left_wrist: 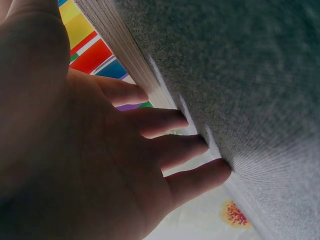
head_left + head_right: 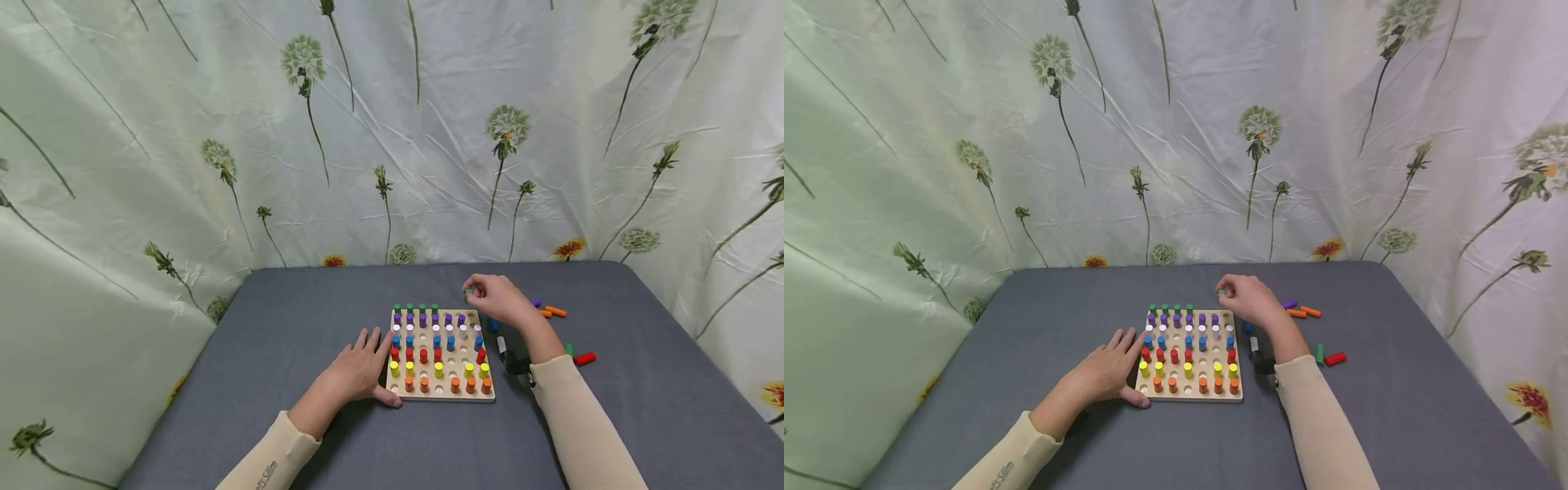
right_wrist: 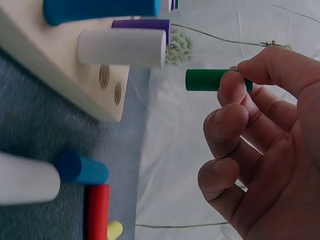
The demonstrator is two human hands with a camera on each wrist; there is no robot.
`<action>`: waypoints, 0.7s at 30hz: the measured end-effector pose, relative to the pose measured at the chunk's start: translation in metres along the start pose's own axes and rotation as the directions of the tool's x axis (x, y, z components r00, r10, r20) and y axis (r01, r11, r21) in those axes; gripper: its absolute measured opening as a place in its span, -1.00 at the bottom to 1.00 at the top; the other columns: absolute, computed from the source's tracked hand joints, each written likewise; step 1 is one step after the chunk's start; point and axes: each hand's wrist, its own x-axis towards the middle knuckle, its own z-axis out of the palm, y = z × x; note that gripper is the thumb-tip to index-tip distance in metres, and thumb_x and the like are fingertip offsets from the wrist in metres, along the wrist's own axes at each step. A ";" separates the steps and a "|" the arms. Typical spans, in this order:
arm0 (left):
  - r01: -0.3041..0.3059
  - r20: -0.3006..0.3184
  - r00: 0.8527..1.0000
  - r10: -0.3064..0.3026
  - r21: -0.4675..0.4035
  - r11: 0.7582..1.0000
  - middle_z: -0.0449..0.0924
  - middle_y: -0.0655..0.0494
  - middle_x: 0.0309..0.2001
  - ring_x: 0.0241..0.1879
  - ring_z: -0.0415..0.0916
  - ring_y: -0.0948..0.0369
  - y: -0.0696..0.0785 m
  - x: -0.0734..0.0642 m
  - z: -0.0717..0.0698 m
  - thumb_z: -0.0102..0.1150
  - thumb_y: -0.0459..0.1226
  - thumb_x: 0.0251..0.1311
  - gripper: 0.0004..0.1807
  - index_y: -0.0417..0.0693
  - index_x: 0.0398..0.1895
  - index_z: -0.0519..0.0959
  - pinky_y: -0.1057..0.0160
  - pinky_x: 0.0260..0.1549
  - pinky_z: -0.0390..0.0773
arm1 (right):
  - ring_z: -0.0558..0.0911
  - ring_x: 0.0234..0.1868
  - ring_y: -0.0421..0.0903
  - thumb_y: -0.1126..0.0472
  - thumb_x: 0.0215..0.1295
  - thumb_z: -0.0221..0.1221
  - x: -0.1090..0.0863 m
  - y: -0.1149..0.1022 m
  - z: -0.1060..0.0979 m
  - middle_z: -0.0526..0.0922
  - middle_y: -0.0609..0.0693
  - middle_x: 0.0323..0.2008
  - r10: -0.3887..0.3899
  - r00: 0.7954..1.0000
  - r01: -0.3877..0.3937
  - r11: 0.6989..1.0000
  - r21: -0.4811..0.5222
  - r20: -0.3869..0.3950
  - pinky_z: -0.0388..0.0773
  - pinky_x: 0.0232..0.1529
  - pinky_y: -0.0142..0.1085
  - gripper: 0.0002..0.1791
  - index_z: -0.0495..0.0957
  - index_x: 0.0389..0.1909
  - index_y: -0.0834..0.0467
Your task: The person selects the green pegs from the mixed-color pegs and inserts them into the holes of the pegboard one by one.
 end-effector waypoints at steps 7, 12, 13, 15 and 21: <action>-0.005 -0.008 1.000 0.005 0.003 1.000 0.01 -0.18 0.72 0.70 0.01 -0.19 0.000 0.000 0.002 0.39 0.53 -0.08 0.46 0.05 0.76 -0.05 -0.27 0.51 0.33 | 0.46 -0.46 -0.12 0.22 0.52 0.14 0.009 -0.005 0.004 0.66 0.03 -0.32 -0.003 1.000 0.003 1.000 0.009 0.025 0.42 -0.32 -0.24 -0.70 0.67 0.11 0.25; -0.009 -0.016 1.000 0.010 0.009 1.000 0.01 -0.18 0.72 0.70 0.02 -0.20 -0.001 0.000 0.001 0.40 0.53 -0.08 0.46 0.03 0.76 -0.03 -0.27 0.50 0.34 | 0.47 -0.47 -0.12 0.22 0.52 0.12 0.017 -0.006 0.008 0.70 0.10 -0.29 0.003 0.999 -0.005 0.999 0.033 0.053 0.42 -0.33 -0.25 -0.68 0.66 0.13 0.27; -0.009 -0.016 1.000 0.009 0.009 1.000 0.01 -0.18 0.72 0.70 0.02 -0.20 -0.001 0.000 0.001 0.40 0.53 -0.09 0.46 0.03 0.76 -0.03 -0.27 0.50 0.34 | 0.47 -0.47 -0.12 0.21 0.52 0.12 0.018 -0.006 0.009 0.70 0.10 -0.29 0.004 0.998 -0.006 0.999 0.039 0.061 0.42 -0.33 -0.25 -0.67 0.66 0.14 0.28; -0.006 -0.015 1.000 0.006 0.012 1.000 0.02 -0.18 0.72 0.70 0.02 -0.19 0.000 0.000 0.001 0.40 0.53 -0.09 0.46 0.04 0.76 -0.03 -0.27 0.50 0.34 | 0.47 -0.47 -0.12 0.21 0.52 0.11 0.020 -0.005 0.011 0.68 0.07 -0.31 0.006 0.998 -0.009 0.999 0.043 0.069 0.42 -0.34 -0.25 -0.67 0.65 0.14 0.28; 0.003 -0.007 1.000 -0.003 0.020 1.000 0.02 -0.17 0.72 0.70 0.02 -0.18 0.000 0.001 0.001 0.39 0.54 -0.09 0.46 0.04 0.76 -0.03 -0.26 0.51 0.34 | 0.46 -0.46 -0.12 0.22 0.51 0.10 0.020 -0.004 0.014 0.65 0.03 -0.34 0.016 0.998 -0.020 0.999 0.044 0.068 0.42 -0.34 -0.25 -0.67 0.65 0.14 0.28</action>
